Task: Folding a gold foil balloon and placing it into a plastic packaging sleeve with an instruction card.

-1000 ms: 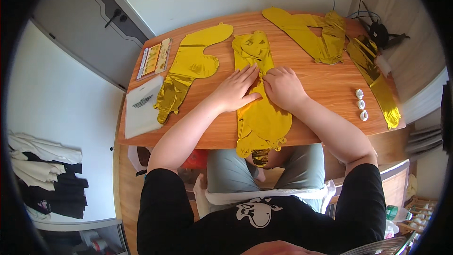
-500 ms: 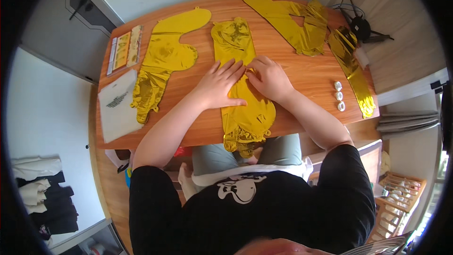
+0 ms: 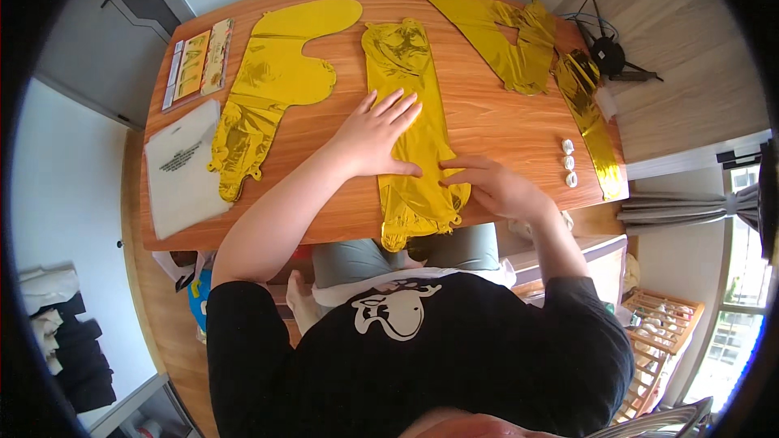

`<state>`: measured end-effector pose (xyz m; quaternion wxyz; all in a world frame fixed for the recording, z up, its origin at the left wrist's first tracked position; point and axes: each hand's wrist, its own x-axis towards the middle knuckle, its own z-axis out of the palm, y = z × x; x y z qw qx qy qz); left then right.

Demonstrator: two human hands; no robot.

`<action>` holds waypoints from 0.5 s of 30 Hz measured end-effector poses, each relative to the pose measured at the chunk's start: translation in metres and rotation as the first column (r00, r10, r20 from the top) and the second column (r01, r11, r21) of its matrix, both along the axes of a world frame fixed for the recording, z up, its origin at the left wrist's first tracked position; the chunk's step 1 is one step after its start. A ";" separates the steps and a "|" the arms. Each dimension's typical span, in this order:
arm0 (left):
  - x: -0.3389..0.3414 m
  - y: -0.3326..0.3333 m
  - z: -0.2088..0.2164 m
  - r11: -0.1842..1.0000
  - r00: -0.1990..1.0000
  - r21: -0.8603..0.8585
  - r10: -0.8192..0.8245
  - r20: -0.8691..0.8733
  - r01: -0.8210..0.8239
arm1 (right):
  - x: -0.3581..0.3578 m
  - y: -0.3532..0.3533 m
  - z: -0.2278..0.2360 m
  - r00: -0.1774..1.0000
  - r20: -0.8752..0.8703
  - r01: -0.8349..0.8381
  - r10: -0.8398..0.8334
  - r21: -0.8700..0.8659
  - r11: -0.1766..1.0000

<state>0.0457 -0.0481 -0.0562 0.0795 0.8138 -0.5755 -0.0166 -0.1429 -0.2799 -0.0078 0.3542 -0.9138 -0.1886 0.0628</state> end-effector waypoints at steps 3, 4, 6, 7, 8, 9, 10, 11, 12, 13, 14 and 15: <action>0.003 -0.002 0.000 1.000 1.000 0.001 -0.003 0.009 0.003 | -0.006 0.005 -0.009 0.994 0.024 0.108 -0.108 -0.005 0.994; 0.003 -0.002 -0.001 1.000 1.000 -0.010 -0.007 0.022 0.007 | -0.007 0.008 -0.010 0.987 0.021 0.160 -0.160 0.008 0.987; 0.001 -0.002 -0.001 1.000 1.000 -0.008 0.001 0.026 -0.001 | -0.007 0.020 -0.006 0.979 0.111 0.172 -0.169 -0.019 0.985; 0.000 -0.002 -0.001 1.000 0.999 -0.006 0.007 0.033 -0.007 | -0.005 0.028 -0.003 0.964 0.203 0.187 -0.174 -0.044 0.981; 0.001 -0.001 -0.001 1.000 0.999 -0.007 0.009 0.034 -0.008 | -0.002 0.036 -0.001 0.964 0.204 0.186 -0.173 -0.046 0.982; 0.002 -0.001 -0.004 1.000 0.999 -0.016 0.007 0.042 -0.006 | 0.000 0.044 0.001 0.953 0.257 0.186 -0.162 -0.073 0.980; 0.003 -0.001 -0.006 1.000 0.999 -0.025 0.005 0.051 -0.003 | 0.002 0.052 0.002 0.939 0.309 0.188 -0.149 -0.100 0.977; 0.003 -0.001 -0.009 1.000 0.999 -0.025 0.004 0.051 -0.003 | 0.004 0.057 -0.001 0.939 0.310 0.189 -0.149 -0.100 0.977; 0.004 -0.001 -0.010 0.999 0.997 -0.032 0.007 0.071 -0.005 | 0.006 0.063 -0.004 0.931 0.335 0.203 -0.149 -0.132 0.970; 0.004 -0.001 -0.012 0.999 0.996 -0.039 0.010 0.090 -0.006 | 0.007 0.069 -0.005 0.922 0.359 0.217 -0.147 -0.164 0.962; 0.003 -0.001 -0.015 0.999 0.996 -0.041 0.010 0.090 -0.007 | 0.006 0.076 -0.006 0.901 0.404 0.243 -0.156 -0.173 0.954; 0.004 -0.001 -0.016 0.999 0.996 -0.049 0.011 0.086 -0.006 | 0.006 0.080 -0.009 0.901 0.405 0.244 -0.156 -0.175 0.954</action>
